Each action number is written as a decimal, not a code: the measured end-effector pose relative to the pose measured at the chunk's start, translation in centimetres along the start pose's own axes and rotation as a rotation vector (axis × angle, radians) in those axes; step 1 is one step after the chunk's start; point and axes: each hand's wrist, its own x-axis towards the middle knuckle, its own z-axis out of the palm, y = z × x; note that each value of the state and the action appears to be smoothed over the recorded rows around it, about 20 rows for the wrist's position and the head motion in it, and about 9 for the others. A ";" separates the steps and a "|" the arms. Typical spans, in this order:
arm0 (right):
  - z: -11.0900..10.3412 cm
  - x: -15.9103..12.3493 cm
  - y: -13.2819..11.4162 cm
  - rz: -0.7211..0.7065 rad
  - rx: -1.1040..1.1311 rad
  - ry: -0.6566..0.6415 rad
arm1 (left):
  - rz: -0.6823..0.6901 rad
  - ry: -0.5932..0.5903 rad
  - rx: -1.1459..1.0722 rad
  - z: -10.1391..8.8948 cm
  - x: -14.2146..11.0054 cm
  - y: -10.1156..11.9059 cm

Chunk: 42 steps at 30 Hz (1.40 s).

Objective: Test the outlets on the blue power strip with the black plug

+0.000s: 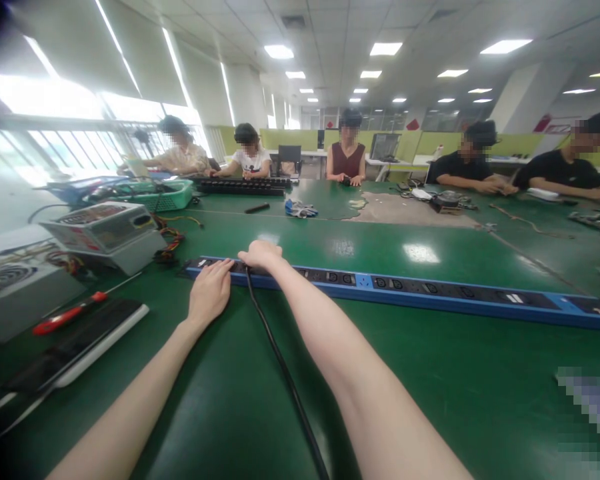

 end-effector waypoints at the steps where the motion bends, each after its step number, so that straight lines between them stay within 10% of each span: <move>1: 0.2 0.1 0.0 0.018 0.006 0.006 | 0.003 -0.007 -0.003 0.0 0.0 0.1; 42: 1.3 1.6 -2.5 0.073 0.016 0.073 | 0.001 -0.023 -0.018 -0.2 -0.1 0.1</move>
